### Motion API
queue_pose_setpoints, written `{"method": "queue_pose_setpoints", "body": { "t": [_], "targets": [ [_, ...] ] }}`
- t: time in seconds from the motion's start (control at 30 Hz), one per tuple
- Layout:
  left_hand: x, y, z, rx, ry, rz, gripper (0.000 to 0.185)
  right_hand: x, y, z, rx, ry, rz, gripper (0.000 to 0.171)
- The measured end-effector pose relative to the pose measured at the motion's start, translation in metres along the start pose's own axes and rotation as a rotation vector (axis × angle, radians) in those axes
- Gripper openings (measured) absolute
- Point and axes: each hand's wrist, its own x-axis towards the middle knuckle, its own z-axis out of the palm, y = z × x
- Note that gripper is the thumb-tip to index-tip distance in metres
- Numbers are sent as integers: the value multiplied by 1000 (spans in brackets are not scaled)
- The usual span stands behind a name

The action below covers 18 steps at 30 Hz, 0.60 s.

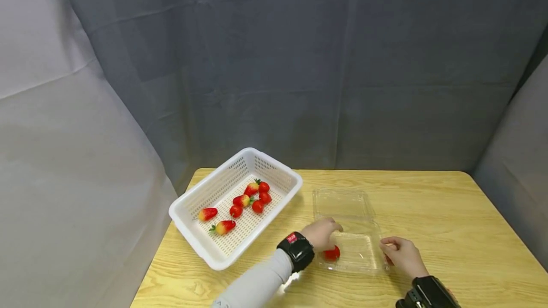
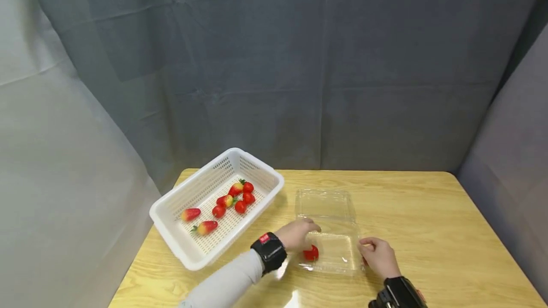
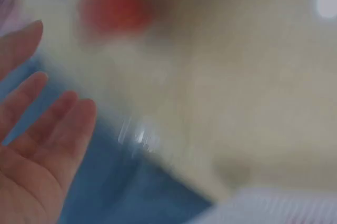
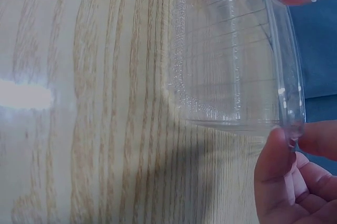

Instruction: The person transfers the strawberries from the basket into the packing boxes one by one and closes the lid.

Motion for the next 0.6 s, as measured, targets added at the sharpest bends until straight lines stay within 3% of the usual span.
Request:
{"method": "queue_pose_setpoints", "body": {
  "t": [0.07, 0.17, 0.27, 0.43, 0.53, 0.6],
  "targets": [
    [1, -18, -29, -61, 74, -11, 43, 0, 0, 0, -6, 0, -3, 29],
    [0, -54, -67, -111, 184, -82, 39, 1, 2, -1, -7, -4, -1, 29],
    [-3, -95, -81, -136, 224, -198, 37, 1, 4, -2, -11, -7, 7, 30],
    [-18, -147, -60, -165, 106, -364, 31, 1, 5, -1, -3, 1, 12, 30],
    [-30, -163, -39, -181, 34, -423, 18, 1, 4, 0, 15, 3, 9, 29],
    [-38, -169, -27, -189, 40, -453, 13, 2, 3, 1, 26, 2, 7, 29]
  ]
}}
